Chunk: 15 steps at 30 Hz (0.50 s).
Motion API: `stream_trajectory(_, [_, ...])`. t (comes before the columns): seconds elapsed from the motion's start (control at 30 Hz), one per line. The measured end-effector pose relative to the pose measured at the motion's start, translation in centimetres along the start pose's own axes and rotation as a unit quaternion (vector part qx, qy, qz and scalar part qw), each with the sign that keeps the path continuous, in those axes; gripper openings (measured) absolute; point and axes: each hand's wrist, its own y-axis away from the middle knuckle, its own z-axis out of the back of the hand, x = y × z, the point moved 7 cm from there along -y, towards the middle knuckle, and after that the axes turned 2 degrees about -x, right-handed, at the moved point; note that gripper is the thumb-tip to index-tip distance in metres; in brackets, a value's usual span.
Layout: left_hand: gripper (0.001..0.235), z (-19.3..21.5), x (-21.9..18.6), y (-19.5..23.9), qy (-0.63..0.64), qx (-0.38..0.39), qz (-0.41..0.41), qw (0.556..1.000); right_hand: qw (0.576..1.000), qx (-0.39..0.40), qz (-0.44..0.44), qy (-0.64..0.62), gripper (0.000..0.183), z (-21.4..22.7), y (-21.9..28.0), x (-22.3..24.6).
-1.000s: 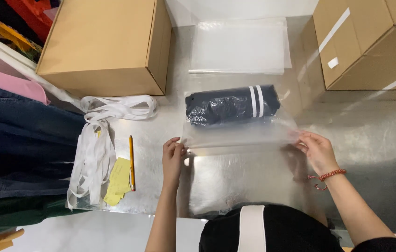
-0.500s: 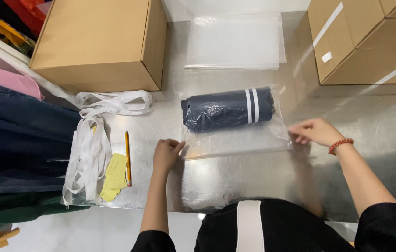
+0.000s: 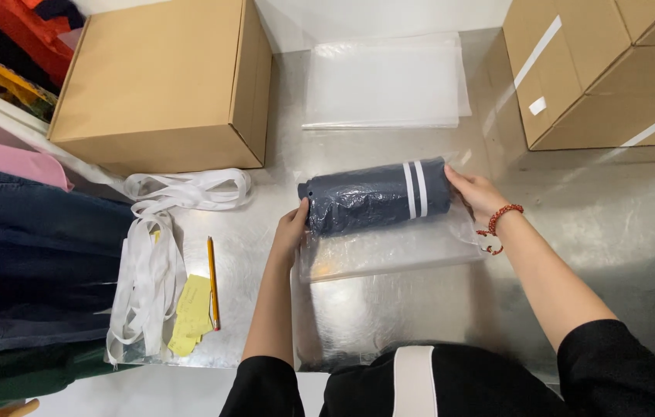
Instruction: The person writes on a sticky note attached to a cardboard box, then wraps a folded navy blue garment in a clear plastic bag. They place the wrapped garment into a cardboard box, close the lid, and tie a white ribbon around the box.
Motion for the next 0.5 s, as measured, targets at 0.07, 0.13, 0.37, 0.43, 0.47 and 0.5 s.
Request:
stream_trajectory(0.07, [0.084,-0.2,-0.3,0.4,0.021,0.004,-0.002,1.0,1.0,0.009,-0.007,-0.009,0.082,-0.1,0.8,0.4])
stream_trajectory(0.13, [0.081,-0.5,-0.2,0.9,0.044,0.006,-0.005,0.999,1.0,0.02,-0.012,-0.018,0.083,0.1,1.0,0.1])
stream_trajectory(0.37, [0.052,-0.4,2.0,0.3,0.043,0.012,-0.014,0.999,0.999,0.033,-0.003,-0.022,0.066,2.3,2.9,-0.7])
stream_trajectory(0.43, [0.05,-0.6,3.1,-0.6,0.015,0.023,-0.006,1.0,0.999,0.048,-0.015,0.006,0.066,2.3,4.0,0.1])
stream_trajectory(0.47, [0.058,-0.7,3.1,-1.1,-0.013,0.027,-0.005,1.0,0.999,0.047,-0.007,0.0,0.07,2.2,4.3,0.9])
stream_trajectory(0.5, [0.066,-0.8,3.1,-1.6,-0.041,0.031,-0.003,0.999,0.999,0.047,0.0,-0.005,0.075,2.1,4.6,1.7])
